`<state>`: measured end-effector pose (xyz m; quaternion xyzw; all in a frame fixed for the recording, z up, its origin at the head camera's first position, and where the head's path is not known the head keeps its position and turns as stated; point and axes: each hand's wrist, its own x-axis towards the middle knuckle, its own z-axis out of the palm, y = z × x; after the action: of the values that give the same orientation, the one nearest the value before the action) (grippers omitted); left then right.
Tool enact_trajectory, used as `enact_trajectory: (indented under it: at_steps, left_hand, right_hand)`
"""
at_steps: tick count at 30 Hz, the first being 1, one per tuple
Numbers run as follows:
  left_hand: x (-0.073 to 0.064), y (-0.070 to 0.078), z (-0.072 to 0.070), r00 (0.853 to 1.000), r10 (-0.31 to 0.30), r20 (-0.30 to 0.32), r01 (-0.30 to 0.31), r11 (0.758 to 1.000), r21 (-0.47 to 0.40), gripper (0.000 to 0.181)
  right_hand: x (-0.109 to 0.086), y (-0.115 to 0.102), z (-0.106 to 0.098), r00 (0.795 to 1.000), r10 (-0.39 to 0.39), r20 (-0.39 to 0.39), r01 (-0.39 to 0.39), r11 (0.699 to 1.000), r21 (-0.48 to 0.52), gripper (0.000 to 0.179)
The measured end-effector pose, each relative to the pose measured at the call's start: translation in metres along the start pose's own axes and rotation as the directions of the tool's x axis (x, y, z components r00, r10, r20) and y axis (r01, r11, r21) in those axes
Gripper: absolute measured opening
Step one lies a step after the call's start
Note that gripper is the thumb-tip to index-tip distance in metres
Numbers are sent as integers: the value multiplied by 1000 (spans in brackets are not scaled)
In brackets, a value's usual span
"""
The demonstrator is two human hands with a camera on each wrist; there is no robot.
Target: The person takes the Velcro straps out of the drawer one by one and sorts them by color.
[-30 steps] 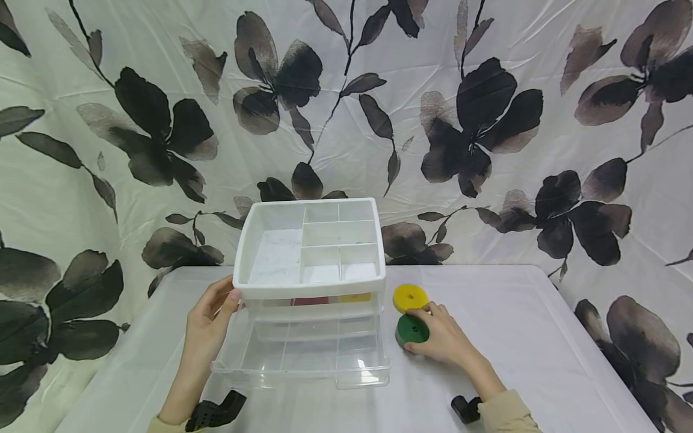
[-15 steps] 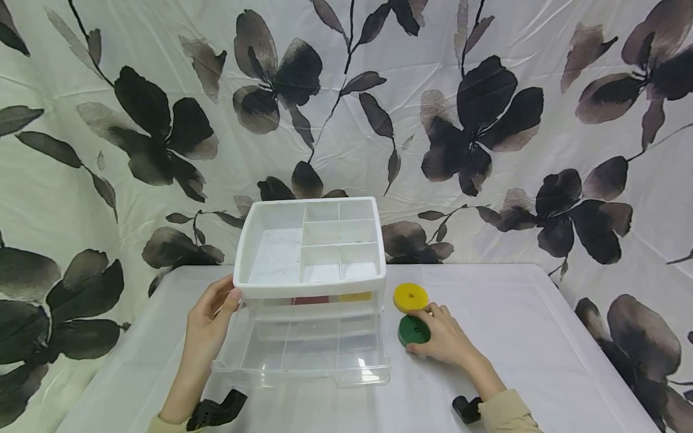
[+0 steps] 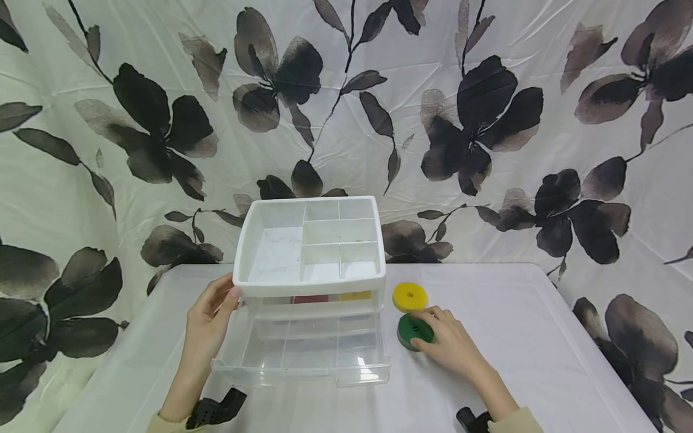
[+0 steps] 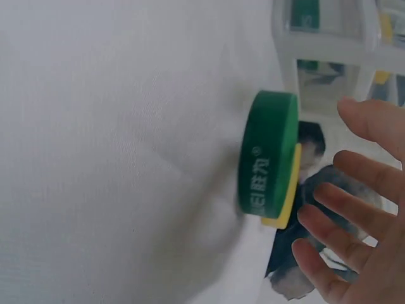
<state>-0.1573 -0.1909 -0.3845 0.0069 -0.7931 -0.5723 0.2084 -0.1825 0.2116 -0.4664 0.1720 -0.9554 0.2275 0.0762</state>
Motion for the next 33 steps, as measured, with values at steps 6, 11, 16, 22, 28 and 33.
enact_trajectory:
  at_steps: [6, 11, 16, 22, 28, 33]
  left_hand:
    - [0, -1, 0, 1000, -15, -3, 15, 1000, 8, 36]
    - [0, -1, 0, 1000, -11, -4, 11, 1000, 0, 36]
    - [0, -1, 0, 1000, -14, -2, 14, 1000, 8, 36]
    - [0, 0, 0, 1000, -14, 2, 14, 1000, 10, 37]
    - [-1, 0, 0, 1000, -12, -5, 12, 1000, 9, 36]
    - [0, 0, 1, 1000, -13, -8, 13, 1000, 13, 36]
  right_hand:
    - [-12, -17, -9, 999, 36, 34, -39, 996, 74, 39]
    - [-22, -29, -14, 997, 29, 66, -39, 988, 150, 31]
    - [-31, -37, -15, 994, -43, 105, 16, 970, 244, 16]
    - [-41, -49, -13, 973, -179, 143, 117, 925, 362, 3]
    - [-49, -67, -11, 943, -214, 255, 70, 877, 475, 12]
    - [-51, -85, -7, 894, -239, 378, -32, 808, 588, 26]
